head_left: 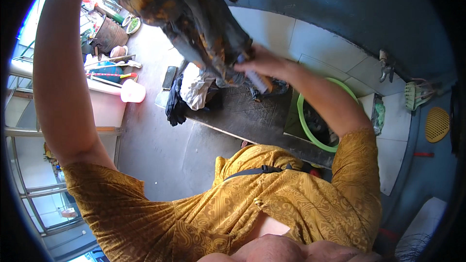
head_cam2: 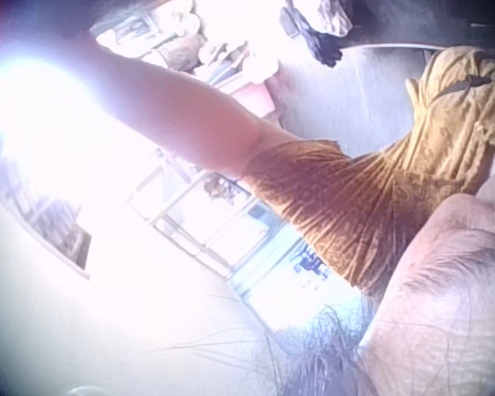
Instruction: The person washes several items of clothing by hand, including a pair of dark pants, a blue-patterned garment, a white t-shirt, and a floral dress. Using a brush and soap, the person scrubs different parts of each garment on a concrete surface, wrings them out, and places them in a green basin of water.
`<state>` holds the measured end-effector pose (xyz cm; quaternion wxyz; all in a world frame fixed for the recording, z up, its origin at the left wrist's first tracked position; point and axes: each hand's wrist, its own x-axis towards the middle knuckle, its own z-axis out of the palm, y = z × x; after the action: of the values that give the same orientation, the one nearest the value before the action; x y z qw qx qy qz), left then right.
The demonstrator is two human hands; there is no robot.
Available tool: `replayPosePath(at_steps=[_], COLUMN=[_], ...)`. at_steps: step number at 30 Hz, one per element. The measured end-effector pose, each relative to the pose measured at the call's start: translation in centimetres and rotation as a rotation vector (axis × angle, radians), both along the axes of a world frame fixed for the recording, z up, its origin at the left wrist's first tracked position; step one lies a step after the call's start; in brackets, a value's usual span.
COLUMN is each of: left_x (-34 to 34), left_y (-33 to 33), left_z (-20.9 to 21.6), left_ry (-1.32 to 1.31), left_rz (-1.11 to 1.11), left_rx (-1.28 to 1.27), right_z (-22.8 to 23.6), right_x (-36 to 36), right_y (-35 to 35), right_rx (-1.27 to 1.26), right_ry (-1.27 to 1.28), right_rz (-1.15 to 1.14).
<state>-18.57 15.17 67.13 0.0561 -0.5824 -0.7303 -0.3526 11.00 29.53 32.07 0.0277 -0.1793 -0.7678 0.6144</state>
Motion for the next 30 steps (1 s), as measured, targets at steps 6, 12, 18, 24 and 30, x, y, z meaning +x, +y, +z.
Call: replayPosePath(at_steps=[6, 12, 18, 24, 30], left_x=[-2.6, -4.3, -1.8, 10.2, 19.2], left_y=[-0.4, -2.4, -6.4, -11.2, -22.0], left_z=[-1.6, -5.2, -10.7, -30.8, -62.1], left_ry=[-0.017, -0.070, -0.193, -0.882, -0.971], left_rz=[0.034, 0.077, 0.041, -0.106, 0.176], left_rx=[-0.023, -0.050, -0.003, -0.403, -0.999], right_z=[7.4, 18.5, 10.6, -10.0, -27.1], right_x=[1.6, 1.2, 5.3, 12.8, 9.2], right_y=[14.2, 11.6, 13.0, 7.8, -0.7], right_rx=[0.847, 1.145, 0.726, 0.736, 0.517], right_ry=[0.420, 0.643, 0.462, -0.057, -0.367], right_rz=[-0.517, -0.560, -0.458, 0.061, -0.001])
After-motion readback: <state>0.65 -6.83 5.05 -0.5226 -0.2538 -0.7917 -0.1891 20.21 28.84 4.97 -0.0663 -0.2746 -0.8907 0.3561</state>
